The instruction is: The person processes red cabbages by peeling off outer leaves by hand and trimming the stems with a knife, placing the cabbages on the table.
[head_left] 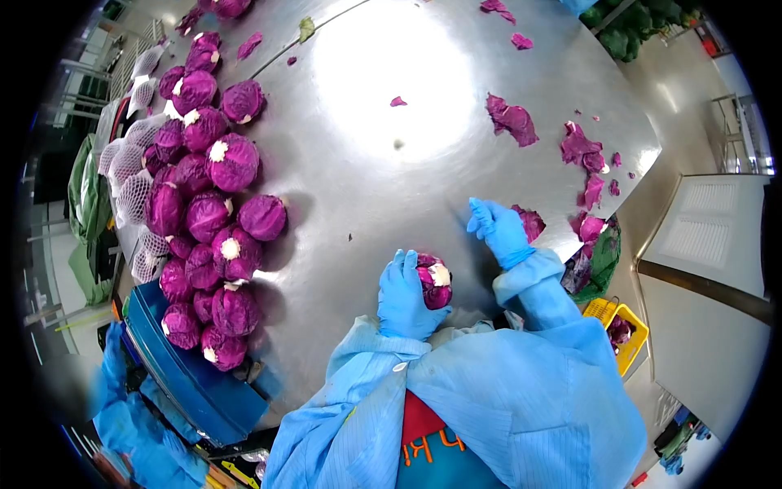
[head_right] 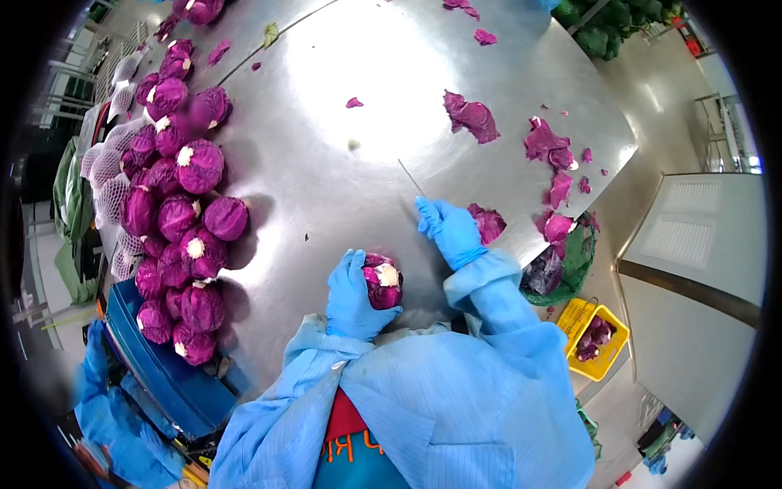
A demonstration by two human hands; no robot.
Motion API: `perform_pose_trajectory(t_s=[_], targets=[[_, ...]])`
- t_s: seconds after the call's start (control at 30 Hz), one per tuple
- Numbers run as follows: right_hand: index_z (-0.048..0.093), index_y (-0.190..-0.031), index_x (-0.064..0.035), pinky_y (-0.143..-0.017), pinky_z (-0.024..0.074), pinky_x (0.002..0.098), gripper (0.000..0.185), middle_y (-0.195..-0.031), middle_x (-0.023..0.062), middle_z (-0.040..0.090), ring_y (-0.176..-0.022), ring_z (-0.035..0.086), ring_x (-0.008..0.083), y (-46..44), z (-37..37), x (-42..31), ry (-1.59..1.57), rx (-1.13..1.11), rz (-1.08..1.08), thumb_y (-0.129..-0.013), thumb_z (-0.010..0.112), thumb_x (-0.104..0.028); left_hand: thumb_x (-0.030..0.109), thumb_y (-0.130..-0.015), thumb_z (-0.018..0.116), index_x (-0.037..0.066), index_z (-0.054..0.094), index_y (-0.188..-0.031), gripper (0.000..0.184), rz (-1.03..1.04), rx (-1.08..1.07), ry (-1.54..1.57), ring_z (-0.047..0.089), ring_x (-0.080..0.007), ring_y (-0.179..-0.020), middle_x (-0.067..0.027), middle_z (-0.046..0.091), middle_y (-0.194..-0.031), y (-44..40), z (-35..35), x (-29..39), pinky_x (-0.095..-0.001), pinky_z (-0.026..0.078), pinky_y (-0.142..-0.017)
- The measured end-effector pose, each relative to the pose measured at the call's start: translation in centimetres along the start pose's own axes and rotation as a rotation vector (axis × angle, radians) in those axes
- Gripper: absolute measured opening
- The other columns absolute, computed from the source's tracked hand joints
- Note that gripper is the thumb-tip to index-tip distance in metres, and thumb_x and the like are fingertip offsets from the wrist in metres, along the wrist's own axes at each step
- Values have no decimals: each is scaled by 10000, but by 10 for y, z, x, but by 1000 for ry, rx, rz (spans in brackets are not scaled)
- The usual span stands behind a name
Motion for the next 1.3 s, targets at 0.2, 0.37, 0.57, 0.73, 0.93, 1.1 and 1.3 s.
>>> perform_pose_trajectory(t_s=[0.2,0.37,0.57,0.73,0.93,1.1,1.3], targets=[[652,-1161,-150,-660,489,304,352,-852,105,657,-739,641,186,42,23,-23,-112,-384,-499,-904,610,-387,246,-500,863,-1,396,-1304,963,27,93,51,469,-419,-1158,-239,473,-1257,-1,3,0,-487,407,-975],[659,-1155,-224,-682,492,329,328,-857,66,630,-749,624,262,43,31,-17,85,-427,-619,-868,644,-381,230,-503,854,9,434,-1247,882,128,115,47,506,-422,-1083,-218,509,-1179,-2,-1,2,-488,422,-947],[655,-1007,-105,-679,487,324,259,-857,96,612,-771,617,273,32,25,-21,55,-507,-716,-839,683,-300,197,-541,834,11,437,-1245,830,212,166,-14,525,-412,-1060,-227,516,-1166,-5,6,6,-474,440,-928],[606,-862,-30,-663,479,306,185,-796,68,617,-752,618,187,44,15,-11,-165,-478,-522,-844,692,-192,225,-625,822,-7,421,-1282,804,0,94,324,536,-334,-1117,-181,551,-1157,-5,-8,-18,-432,461,-947],[676,-849,-33,-421,300,216,109,-670,-11,564,-475,430,61,43,0,44,-694,-195,34,-764,726,-80,344,-717,751,12,353,-1393,852,-461,-45,2092,494,-371,-1209,-215,459,-1351,6,-12,-100,-504,459,-983],[533,-1264,-21,-670,499,253,502,-1133,96,636,-756,600,129,28,42,55,-455,-228,-7,-806,717,-108,515,-878,526,16,317,-1419,765,72,-676,2763,459,-425,-1212,-252,377,-1396,1,-34,-93,-544,521,-799],[420,-1385,-113,-838,492,368,621,-1142,121,596,-960,608,296,33,63,38,142,-73,-411,-823,685,-120,505,-895,523,38,322,-1418,729,243,-953,2894,424,-466,-1247,-239,346,-1414,5,-45,-104,-610,503,-822]])
Point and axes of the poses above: each hand's wrist, its own y-axis away from the middle knuckle, its own z-axis out of the palm, x = y × z, the point moved 3 cm from there along -y, towards the middle knuckle
